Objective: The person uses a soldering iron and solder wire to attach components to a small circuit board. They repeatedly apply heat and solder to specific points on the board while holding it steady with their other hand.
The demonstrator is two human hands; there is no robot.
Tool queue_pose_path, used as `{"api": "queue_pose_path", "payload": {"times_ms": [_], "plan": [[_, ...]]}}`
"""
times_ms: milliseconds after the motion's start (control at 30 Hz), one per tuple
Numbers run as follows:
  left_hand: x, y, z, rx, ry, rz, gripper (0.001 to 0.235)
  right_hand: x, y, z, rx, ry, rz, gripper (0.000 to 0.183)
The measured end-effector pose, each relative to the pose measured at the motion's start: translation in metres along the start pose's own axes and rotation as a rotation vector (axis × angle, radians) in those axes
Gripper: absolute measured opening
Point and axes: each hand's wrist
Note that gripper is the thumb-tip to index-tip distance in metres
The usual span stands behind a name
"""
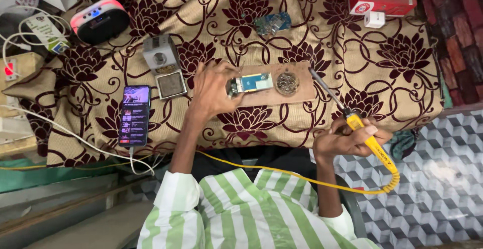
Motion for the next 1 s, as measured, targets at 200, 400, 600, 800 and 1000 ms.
{"api": "queue_pose_path", "payload": {"times_ms": [200,400,600,800,1000], "plan": [[0.021,-0.018,0.014,-0.003,0.148,-0.062,0.086,-0.012,0.023,0.003,-0.006,-0.034,-0.022,0.028],[0.043,-0.026,0.041,-0.069,0.287,-0.167,0.058,-0.021,0.036,-0.002,0.054,-0.016,0.013,0.027],[0.035,-0.009,0.059,-0.305,0.167,-0.083,0.033,-0.020,0.034,0.005,0.061,-0.018,0.014,0.029],[0.037,-0.002,0.058,-0.284,0.401,-0.159,0.025,-0.019,0.038,0.007,0.174,-0.043,-0.075,0.036],[0.056,-0.011,0.070,-0.278,0.577,-0.166,0.024,-0.030,0.051,0.014,0.161,-0.029,-0.041,0.039]]}}
Point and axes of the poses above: each hand's wrist, its own z-axis away from the middle knuckle, its own x-axis out of the palm, y = z × x, and after that the axes turned 7 degrees about -y, right-handed
